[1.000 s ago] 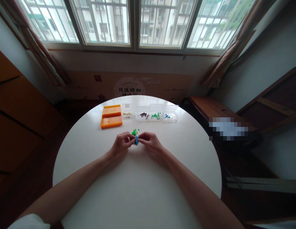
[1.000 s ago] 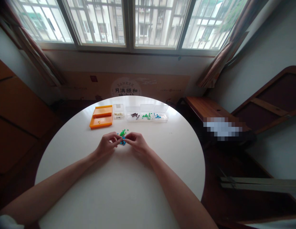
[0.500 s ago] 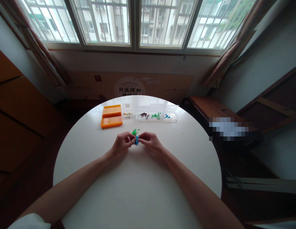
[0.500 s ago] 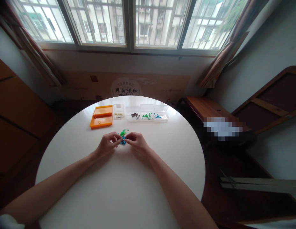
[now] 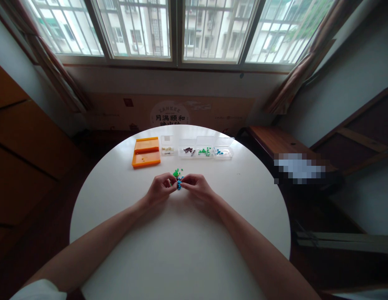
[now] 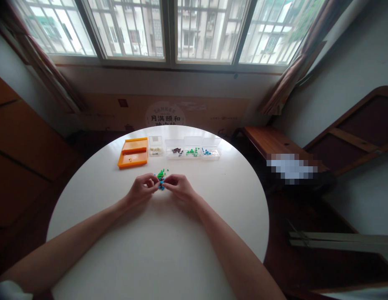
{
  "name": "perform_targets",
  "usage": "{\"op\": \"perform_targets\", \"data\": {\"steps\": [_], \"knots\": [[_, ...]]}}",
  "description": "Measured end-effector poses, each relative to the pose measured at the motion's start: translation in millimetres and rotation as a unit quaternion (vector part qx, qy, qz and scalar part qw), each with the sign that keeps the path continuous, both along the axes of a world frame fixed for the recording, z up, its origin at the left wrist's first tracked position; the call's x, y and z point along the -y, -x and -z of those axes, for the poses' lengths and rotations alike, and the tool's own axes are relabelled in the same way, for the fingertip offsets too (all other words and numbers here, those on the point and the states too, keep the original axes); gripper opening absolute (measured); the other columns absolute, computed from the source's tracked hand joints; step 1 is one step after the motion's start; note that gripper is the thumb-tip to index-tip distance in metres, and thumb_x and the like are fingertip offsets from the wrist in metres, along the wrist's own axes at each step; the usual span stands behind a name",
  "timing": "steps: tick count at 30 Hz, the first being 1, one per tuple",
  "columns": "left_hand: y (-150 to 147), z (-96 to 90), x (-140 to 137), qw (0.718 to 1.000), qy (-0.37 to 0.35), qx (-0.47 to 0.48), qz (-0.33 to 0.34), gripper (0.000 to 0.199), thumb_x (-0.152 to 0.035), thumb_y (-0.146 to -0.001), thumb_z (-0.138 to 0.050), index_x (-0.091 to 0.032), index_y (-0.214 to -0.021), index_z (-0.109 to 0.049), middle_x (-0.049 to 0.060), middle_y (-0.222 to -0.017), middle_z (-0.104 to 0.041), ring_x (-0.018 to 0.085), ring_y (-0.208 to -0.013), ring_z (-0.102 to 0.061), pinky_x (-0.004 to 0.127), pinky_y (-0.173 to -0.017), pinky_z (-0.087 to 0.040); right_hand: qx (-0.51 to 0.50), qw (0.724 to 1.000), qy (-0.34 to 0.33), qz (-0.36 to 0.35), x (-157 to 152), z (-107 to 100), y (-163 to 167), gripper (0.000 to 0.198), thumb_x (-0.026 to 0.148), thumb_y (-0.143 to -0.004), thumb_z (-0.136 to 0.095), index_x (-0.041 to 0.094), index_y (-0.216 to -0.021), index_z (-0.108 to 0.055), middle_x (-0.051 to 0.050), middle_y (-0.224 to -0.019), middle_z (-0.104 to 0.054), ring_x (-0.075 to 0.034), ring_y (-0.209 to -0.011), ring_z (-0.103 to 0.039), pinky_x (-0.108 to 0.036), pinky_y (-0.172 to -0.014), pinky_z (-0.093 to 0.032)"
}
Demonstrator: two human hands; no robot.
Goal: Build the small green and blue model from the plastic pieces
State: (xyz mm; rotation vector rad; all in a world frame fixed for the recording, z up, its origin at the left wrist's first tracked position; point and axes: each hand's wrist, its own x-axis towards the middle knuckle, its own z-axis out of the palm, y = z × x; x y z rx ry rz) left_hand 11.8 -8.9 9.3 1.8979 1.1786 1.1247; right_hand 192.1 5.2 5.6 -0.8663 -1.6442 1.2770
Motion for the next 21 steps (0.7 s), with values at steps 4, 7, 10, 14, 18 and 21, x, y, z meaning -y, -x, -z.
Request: {"op": "perform_targets", "data": {"steps": [4, 7, 10, 14, 18, 21], "knots": [[-0.7, -1.2, 0.3, 1.0, 0.006, 0.002, 0.006, 0.012, -0.023, -0.073, -0.06, -0.012, -0.069, -0.058, -0.002, -0.054, -0.053, 0.005, -0.043, -0.045, 0.014, -0.04, -0.035, 0.008, 1.0, -0.006, 0.0, 0.9, -1.7, 0.0, 0.028, 0.038, -0.067, -0.068, 0.012, -0.077, -0.067, -0.006, -0.072, -0.067, -0.015, -0.065, -0.06, -0.027, -0.061, -0.047], [-1.3, -1.8, 0.6, 1.0, 0.0, 0.003, 0.001, 0.01, -0.021, -0.072, -0.059, -0.012, -0.068, -0.057, -0.002, -0.054, -0.053, 0.005, -0.043, -0.043, 0.014, -0.04, -0.033, 0.01, 1.0, -0.005, -0.004, 1.3, -2.0, -0.3, 0.027, 0.037, -0.068, -0.068, 0.012, -0.077, -0.067, -0.006, -0.073, -0.067, -0.015, -0.065, -0.06, -0.027, -0.061, -0.046], [-1.9, -2.8, 1.3, 1.0, -0.01, 0.003, -0.002, 0.008, -0.019, -0.071, -0.059, -0.012, -0.067, -0.058, -0.003, -0.055, -0.053, 0.005, -0.043, -0.042, 0.014, -0.041, -0.033, 0.011, 1.0, -0.007, -0.009, 1.1, -1.6, -0.9, 0.027, 0.037, -0.068, -0.068, 0.012, -0.078, -0.067, -0.006, -0.073, -0.067, -0.015, -0.066, -0.06, -0.027, -0.062, -0.047], [-2.1, -4.2, 2.3, 1.0, -0.006, 0.002, -0.001, 0.007, -0.018, -0.07, -0.058, -0.012, -0.066, -0.057, -0.003, -0.055, -0.053, 0.005, -0.044, -0.042, 0.014, -0.041, -0.033, 0.016, 1.0, -0.013, -0.009, 0.9, -1.3, -1.0, 0.026, 0.036, -0.069, -0.068, 0.012, -0.078, -0.068, -0.006, -0.074, -0.067, -0.015, -0.066, -0.06, -0.026, -0.062, -0.046], [-1.1, -5.0, 2.3, 1.0, -0.002, 0.002, -0.023, 0.009, -0.02, -0.071, -0.059, -0.013, -0.066, -0.056, -0.003, -0.053, -0.052, 0.005, -0.043, -0.043, 0.014, -0.04, -0.033, 0.003, 1.0, -0.001, -0.006, 0.8, -2.0, -0.1, 0.027, 0.036, -0.068, -0.068, 0.011, -0.078, -0.067, -0.007, -0.074, -0.068, -0.015, -0.066, -0.06, -0.026, -0.062, -0.046], [0.2, -5.5, 2.0, 0.999, 0.0, 0.009, -0.046, 0.012, -0.023, -0.074, -0.057, -0.013, -0.067, -0.057, -0.003, -0.051, -0.051, 0.006, -0.042, -0.046, 0.015, -0.039, -0.034, -0.008, 1.0, 0.01, 0.0, 0.6, -2.5, 0.7, 0.028, 0.037, -0.067, -0.07, 0.011, -0.078, -0.067, -0.007, -0.074, -0.068, -0.015, -0.065, -0.061, -0.027, -0.062, -0.047]]}}
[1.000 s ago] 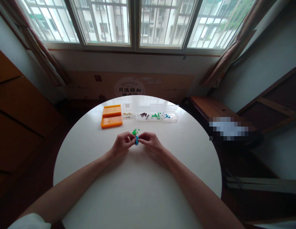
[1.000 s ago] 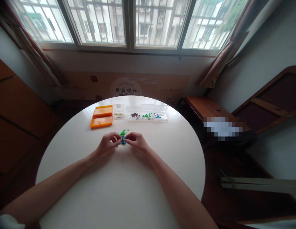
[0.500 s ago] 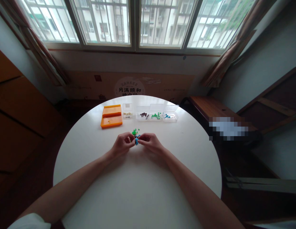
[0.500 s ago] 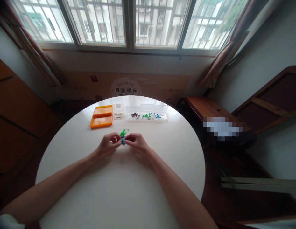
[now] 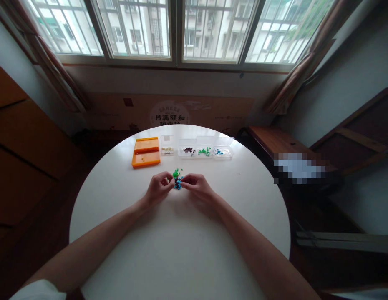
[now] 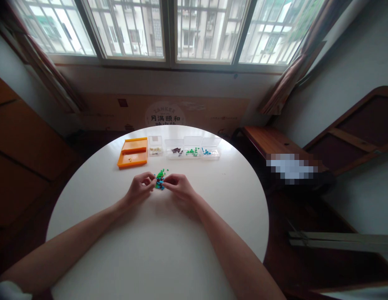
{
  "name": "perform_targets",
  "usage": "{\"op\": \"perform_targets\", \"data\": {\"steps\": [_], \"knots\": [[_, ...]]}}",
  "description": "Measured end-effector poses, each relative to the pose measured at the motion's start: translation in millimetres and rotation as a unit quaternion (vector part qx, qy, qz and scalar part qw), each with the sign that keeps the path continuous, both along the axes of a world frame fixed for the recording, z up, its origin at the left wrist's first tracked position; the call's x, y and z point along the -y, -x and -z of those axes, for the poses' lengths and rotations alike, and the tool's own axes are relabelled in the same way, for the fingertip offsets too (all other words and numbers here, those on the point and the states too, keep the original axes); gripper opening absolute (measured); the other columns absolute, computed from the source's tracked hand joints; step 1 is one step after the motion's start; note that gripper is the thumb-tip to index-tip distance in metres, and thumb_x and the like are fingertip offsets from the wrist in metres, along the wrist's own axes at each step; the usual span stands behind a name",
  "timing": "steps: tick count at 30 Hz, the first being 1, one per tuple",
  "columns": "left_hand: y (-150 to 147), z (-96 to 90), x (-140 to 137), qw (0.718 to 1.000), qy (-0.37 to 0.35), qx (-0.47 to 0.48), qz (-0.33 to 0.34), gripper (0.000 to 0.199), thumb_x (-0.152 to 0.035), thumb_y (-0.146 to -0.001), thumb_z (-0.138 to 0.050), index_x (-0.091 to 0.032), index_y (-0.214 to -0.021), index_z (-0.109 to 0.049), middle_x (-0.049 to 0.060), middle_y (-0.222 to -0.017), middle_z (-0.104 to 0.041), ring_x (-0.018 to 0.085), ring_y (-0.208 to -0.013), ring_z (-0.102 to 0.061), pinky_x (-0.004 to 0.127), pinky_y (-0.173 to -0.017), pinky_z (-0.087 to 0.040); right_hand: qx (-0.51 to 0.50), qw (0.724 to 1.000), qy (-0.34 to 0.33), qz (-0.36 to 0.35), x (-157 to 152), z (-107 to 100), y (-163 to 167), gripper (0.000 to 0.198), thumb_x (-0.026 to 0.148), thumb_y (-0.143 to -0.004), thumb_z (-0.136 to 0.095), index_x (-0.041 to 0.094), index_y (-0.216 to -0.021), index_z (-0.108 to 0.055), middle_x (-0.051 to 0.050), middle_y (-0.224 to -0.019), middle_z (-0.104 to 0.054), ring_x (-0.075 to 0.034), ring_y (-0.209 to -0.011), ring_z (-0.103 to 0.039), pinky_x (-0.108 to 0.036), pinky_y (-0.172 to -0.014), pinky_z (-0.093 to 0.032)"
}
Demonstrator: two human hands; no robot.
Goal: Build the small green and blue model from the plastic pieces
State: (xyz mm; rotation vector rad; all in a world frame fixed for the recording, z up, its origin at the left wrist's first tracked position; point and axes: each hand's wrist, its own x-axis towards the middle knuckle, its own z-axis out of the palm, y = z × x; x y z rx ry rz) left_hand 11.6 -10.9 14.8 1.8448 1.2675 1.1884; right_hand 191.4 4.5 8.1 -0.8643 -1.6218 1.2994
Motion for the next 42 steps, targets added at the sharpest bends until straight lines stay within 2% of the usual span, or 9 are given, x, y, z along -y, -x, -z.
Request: {"op": "perform_targets", "data": {"steps": [10, 18, 27, 42], "knots": [[-1.2, 2.4, -1.2, 0.998, -0.026, 0.002, 0.061, 0.013, -0.024, -0.075, -0.061, -0.013, -0.081, -0.065, 0.003, -0.071, -0.059, 0.006, -0.049, -0.048, 0.015, -0.042, -0.037, -0.021, 1.0, -0.007, -0.001, -0.5, -0.1, 0.9, 0.027, 0.037, -0.067, -0.07, 0.013, -0.079, -0.067, -0.006, -0.075, -0.068, -0.015, -0.068, -0.061, -0.028, -0.065, -0.049], [-0.4, 1.0, -1.9, 0.997, -0.034, 0.001, 0.071, 0.016, -0.028, -0.075, -0.062, -0.013, -0.079, -0.066, 0.003, -0.071, -0.059, 0.006, -0.047, -0.05, 0.015, -0.04, -0.039, -0.033, 0.999, 0.009, 0.002, -2.0, 1.8, 1.7, 0.029, 0.037, -0.066, -0.069, 0.013, -0.084, -0.068, -0.006, -0.079, -0.069, -0.016, -0.07, -0.062, -0.028, -0.066, -0.049], [1.1, 3.7, -3.3, 0.997, -0.042, -0.002, 0.072, 0.018, -0.031, -0.076, -0.064, -0.013, -0.078, -0.066, 0.003, -0.069, -0.061, 0.006, -0.045, -0.052, 0.016, -0.041, -0.041, -0.019, 0.999, 0.011, 0.026, -4.2, 4.2, 1.4, 0.028, 0.038, -0.064, -0.071, 0.013, -0.078, -0.069, -0.004, -0.069, -0.068, -0.013, -0.06, -0.059, -0.025, -0.058, -0.047], [0.5, 2.1, -2.5, 0.995, -0.02, 0.006, 0.1, 0.023, -0.03, -0.078, -0.061, -0.014, -0.092, -0.07, 0.004, -0.069, -0.063, 0.006, -0.043, -0.054, 0.016, -0.039, -0.042, -0.03, 0.999, 0.008, 0.023, -4.5, 6.6, 1.0, 0.023, 0.034, -0.067, -0.07, 0.013, -0.078, -0.068, -0.004, -0.068, -0.066, -0.012, -0.06, -0.058, -0.024, -0.057, -0.046]]}}
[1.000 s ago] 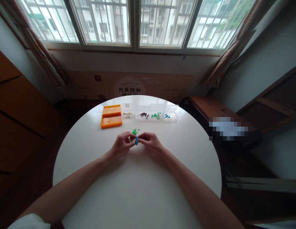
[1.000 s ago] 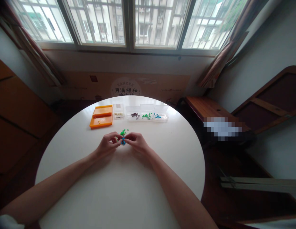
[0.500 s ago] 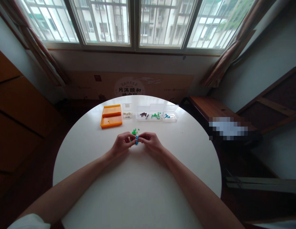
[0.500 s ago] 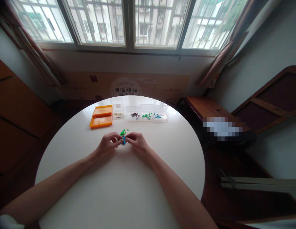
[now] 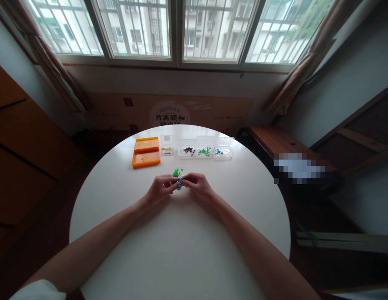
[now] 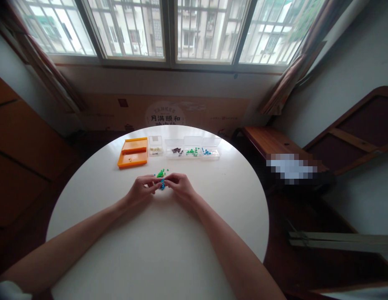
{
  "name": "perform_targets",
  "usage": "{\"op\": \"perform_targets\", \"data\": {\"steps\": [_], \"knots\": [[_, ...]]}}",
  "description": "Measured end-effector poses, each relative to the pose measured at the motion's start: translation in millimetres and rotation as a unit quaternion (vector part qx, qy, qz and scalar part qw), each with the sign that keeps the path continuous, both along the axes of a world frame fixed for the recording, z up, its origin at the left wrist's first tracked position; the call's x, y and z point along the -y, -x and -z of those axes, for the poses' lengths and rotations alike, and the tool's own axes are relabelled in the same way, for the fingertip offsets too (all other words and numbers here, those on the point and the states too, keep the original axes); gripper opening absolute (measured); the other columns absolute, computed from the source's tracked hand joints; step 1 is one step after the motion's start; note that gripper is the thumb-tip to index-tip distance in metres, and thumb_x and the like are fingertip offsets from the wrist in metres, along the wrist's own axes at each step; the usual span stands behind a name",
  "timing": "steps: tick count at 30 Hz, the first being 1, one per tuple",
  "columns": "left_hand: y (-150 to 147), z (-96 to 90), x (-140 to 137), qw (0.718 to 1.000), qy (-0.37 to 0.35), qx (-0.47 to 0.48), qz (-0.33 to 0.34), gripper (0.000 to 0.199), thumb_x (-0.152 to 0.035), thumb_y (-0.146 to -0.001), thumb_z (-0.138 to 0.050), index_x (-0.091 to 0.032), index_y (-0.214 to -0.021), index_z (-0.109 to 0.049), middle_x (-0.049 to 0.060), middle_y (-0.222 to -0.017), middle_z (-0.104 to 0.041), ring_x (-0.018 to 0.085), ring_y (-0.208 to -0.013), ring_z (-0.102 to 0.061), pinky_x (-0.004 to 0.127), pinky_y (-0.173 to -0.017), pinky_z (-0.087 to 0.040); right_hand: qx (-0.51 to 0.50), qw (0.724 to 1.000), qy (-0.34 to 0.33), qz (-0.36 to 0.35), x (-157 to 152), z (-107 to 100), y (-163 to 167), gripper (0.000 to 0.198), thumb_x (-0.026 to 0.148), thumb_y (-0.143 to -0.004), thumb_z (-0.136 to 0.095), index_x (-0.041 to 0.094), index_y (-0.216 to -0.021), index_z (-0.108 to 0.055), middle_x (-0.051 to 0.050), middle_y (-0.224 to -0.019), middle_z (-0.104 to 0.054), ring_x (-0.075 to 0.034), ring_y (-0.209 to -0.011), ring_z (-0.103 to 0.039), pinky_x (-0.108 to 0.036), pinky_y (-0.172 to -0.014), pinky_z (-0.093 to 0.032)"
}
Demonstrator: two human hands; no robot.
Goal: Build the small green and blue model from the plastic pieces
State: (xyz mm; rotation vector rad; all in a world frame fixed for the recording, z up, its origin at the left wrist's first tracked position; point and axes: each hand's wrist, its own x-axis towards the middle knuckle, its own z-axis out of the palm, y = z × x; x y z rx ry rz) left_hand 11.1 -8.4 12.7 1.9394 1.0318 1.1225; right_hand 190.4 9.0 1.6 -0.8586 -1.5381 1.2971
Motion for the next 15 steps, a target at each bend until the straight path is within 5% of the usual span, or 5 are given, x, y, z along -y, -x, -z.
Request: {"op": "perform_targets", "data": {"steps": [15], "knots": [[0.8, 4.4, -2.3, 1.0, -0.013, -0.002, 0.001, 0.022, -0.028, -0.08, -0.059, -0.012, -0.09, -0.07, 0.005, -0.067, -0.063, 0.007, -0.043, -0.054, 0.016, -0.039, -0.042, -0.005, 1.0, 0.006, 0.003, -0.4, 1.4, 0.1, 0.021, 0.03, -0.067, -0.07, 0.013, -0.078, -0.068, -0.003, -0.068, -0.067, -0.012, -0.06, -0.058, -0.023, -0.057, -0.046]]}}
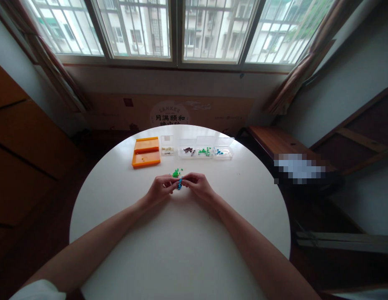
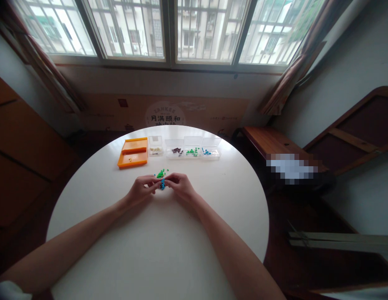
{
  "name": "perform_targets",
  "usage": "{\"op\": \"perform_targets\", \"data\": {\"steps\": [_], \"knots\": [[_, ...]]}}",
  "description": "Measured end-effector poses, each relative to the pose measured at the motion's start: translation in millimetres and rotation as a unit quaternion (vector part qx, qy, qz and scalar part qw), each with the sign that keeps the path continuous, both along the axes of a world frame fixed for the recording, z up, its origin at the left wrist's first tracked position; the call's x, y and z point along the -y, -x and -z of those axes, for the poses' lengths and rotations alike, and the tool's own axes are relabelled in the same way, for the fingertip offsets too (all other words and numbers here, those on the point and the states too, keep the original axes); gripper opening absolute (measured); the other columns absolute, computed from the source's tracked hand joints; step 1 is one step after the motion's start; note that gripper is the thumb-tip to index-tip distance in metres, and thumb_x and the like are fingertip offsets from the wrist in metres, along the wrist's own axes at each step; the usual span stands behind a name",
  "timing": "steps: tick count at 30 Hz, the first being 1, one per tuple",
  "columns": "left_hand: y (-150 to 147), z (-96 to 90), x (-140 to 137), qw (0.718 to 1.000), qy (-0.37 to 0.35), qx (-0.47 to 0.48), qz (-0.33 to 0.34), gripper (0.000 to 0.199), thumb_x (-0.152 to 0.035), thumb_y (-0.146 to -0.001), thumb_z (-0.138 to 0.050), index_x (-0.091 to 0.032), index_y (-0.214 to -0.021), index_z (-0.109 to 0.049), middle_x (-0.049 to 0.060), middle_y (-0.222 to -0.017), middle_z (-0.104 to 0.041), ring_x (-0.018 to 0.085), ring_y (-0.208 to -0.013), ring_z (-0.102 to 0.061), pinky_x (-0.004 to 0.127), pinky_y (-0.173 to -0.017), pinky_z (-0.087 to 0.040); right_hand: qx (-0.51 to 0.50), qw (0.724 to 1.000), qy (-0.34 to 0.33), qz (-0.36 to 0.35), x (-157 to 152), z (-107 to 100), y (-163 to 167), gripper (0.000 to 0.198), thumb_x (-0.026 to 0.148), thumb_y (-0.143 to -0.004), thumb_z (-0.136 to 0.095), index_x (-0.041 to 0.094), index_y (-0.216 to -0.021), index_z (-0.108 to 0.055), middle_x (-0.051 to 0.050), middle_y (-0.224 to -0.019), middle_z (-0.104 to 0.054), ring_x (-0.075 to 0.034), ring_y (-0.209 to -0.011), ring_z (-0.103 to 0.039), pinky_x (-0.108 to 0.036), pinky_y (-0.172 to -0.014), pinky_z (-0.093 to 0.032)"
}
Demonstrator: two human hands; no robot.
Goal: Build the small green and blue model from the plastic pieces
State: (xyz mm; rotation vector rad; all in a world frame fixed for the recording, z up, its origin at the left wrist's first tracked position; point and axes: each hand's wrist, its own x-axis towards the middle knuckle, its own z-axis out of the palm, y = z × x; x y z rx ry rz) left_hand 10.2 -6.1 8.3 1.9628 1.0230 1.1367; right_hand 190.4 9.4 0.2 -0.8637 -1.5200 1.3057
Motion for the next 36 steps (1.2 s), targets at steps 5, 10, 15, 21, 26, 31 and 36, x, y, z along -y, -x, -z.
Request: {"op": "perform_targets", "data": {"steps": [5, 10, 15, 21, 26, 31, 36], "knots": [[0, -1.2, 0, 1.0, -0.011, -0.001, -0.013, 0.019, -0.027, -0.079, -0.061, -0.012, -0.084, -0.07, 0.004, -0.065, -0.062, 0.007, -0.043, -0.054, 0.016, -0.039, -0.042, 0.002, 1.0, 0.004, 0.008, 0, 0, 0, 0.021, 0.03, -0.066, -0.07, 0.013, -0.077, -0.068, -0.003, -0.067, -0.067, -0.011, -0.058, -0.058, -0.022, -0.056, -0.045], [-1, -2.0, 0, 1.0, -0.009, -0.001, -0.017, 0.018, -0.026, -0.079, -0.061, -0.011, -0.082, -0.069, 0.004, -0.066, -0.061, 0.006, -0.043, -0.054, 0.016, -0.04, -0.042, 0.0, 1.0, 0.006, 0.006, 1, -1, 0, 0.023, 0.033, -0.065, -0.071, 0.014, -0.078, -0.069, -0.003, -0.066, -0.067, -0.011, -0.055, -0.057, -0.022, -0.053, -0.044], [-1, -0.8, 0, 1.0, -0.015, 0.003, -0.014, 0.018, -0.027, -0.079, -0.061, -0.012, -0.082, -0.068, 0.003, -0.066, -0.061, 0.006, -0.043, -0.054, 0.015, -0.039, -0.043, 0.002, 1.0, 0.017, 0.007, 0, -1, -1, 0.026, 0.036, -0.066, -0.07, 0.013, -0.077, -0.068, -0.002, -0.062, -0.065, -0.01, -0.05, -0.054, -0.021, -0.049, -0.043], [-1, 1.0, 0, 1.0, -0.028, 0.003, -0.009, 0.015, -0.026, -0.078, -0.061, -0.012, -0.08, -0.067, 0.003, -0.068, -0.062, 0.006, -0.044, -0.054, 0.015, -0.041, -0.043, -0.013, 0.999, 0.032, -0.005, 2, -7, -2, 0.025, 0.035, -0.064, -0.072, 0.013, -0.077, -0.068, -0.002, -0.063, -0.065, -0.009, -0.051, -0.054, -0.022, -0.05, -0.043], [-1, 0.3, 1, 0.999, -0.048, -0.004, -0.002, 0.011, -0.022, -0.078, -0.062, -0.012, -0.078, -0.066, 0.003, -0.068, -0.062, 0.006, -0.044, -0.054, 0.015, -0.042, -0.042, -0.051, 0.997, 0.053, -0.031, 3, -13, -4, 0.023, 0.032, -0.062, -0.073, 0.014, -0.076, -0.067, -0.001, -0.064, -0.065, -0.01, -0.056, -0.055, -0.022, -0.054, -0.042], [-2, -1.4, 2, 0.999, -0.045, -0.005, -0.007, 0.011, -0.021, -0.078, -0.062, -0.012, -0.079, -0.067, 0.004, -0.07, -0.064, 0.006, -0.045, -0.054, 0.016, -0.043, -0.042, -0.092, 0.993, 0.07, 0.001, 2, -14, -5, 0.02, 0.029, -0.063, -0.072, 0.014, -0.075, -0.067, -0.001, -0.062, -0.065, -0.01, -0.054, -0.055, -0.022, -0.052, -0.041], [-1, 0.0, 1, 0.999, -0.039, -0.005, -0.005, 0.013, -0.023, -0.078, -0.061, -0.012, -0.08, -0.067, 0.005, -0.071, -0.064, 0.006, -0.044, -0.054, 0.016, -0.042, -0.042, -0.153, 0.98, 0.101, 0.072, -2, -13, -8, 0.019, 0.028, -0.061, -0.073, 0.014, -0.073, -0.065, -0.001, -0.062, -0.065, -0.01, -0.051, -0.055, -0.023, -0.051, -0.045]]}}
